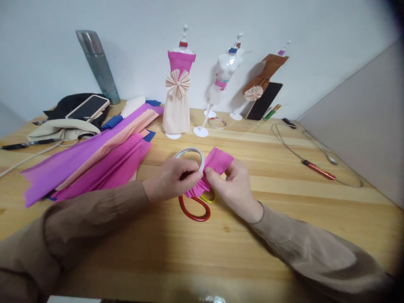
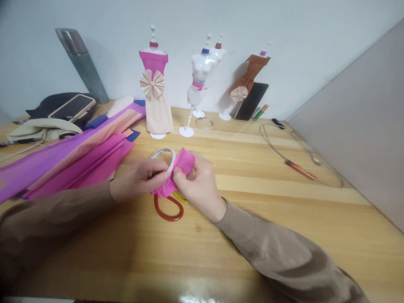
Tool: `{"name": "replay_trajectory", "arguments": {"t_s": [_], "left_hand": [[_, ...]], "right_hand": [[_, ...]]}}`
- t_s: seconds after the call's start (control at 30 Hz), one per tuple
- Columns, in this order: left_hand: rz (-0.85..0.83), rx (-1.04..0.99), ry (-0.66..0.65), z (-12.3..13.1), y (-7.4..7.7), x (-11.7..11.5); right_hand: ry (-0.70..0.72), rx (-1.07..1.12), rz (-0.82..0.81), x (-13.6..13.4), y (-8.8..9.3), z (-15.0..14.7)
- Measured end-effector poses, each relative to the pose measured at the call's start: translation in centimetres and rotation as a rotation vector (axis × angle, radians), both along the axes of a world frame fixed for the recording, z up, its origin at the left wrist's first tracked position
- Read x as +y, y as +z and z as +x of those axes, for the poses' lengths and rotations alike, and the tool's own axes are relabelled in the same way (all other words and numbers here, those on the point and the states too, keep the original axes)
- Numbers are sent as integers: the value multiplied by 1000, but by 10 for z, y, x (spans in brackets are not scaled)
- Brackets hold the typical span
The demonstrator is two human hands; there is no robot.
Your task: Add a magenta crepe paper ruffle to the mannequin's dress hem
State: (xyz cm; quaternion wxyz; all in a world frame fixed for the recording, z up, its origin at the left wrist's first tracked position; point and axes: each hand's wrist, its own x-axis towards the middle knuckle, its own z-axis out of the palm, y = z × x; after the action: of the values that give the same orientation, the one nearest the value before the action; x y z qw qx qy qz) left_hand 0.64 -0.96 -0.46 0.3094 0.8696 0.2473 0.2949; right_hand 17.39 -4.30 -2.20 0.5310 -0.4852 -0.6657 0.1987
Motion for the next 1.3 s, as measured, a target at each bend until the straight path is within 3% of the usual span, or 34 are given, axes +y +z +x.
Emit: {"name": "replay_trajectory", "arguments": {"t_s": [0.1, 0.2, 0.33, 0.43, 0.67, 0.87, 1.17, 1.3], "left_hand": [[60, 28, -3, 2, -2, -2], [39, 26, 2, 2, -1, -2], [-123, -38, -41, -3, 3, 4], [-220, -86, -81, -8, 3, 9], [-341, -107, -79, -11, -3, 14], [-473, -143, -127, -13, -8, 18], [-476, -166, -55, -16, -9, 21], [-379, -164, -58, -16, -9, 22]], "right_hand": [[-24, -69, 87, -1, 0, -2], [16, 34, 37, 1, -3, -1], [212, 291, -141, 6, -11, 6], [316, 435, -174, 10, -17, 10], [284, 498, -276, 9, -24, 9], [375, 544, -313, 7, -24, 9], [453, 674, -456, 6, -22, 5], [477, 544, -492, 5, -21, 6]]}}
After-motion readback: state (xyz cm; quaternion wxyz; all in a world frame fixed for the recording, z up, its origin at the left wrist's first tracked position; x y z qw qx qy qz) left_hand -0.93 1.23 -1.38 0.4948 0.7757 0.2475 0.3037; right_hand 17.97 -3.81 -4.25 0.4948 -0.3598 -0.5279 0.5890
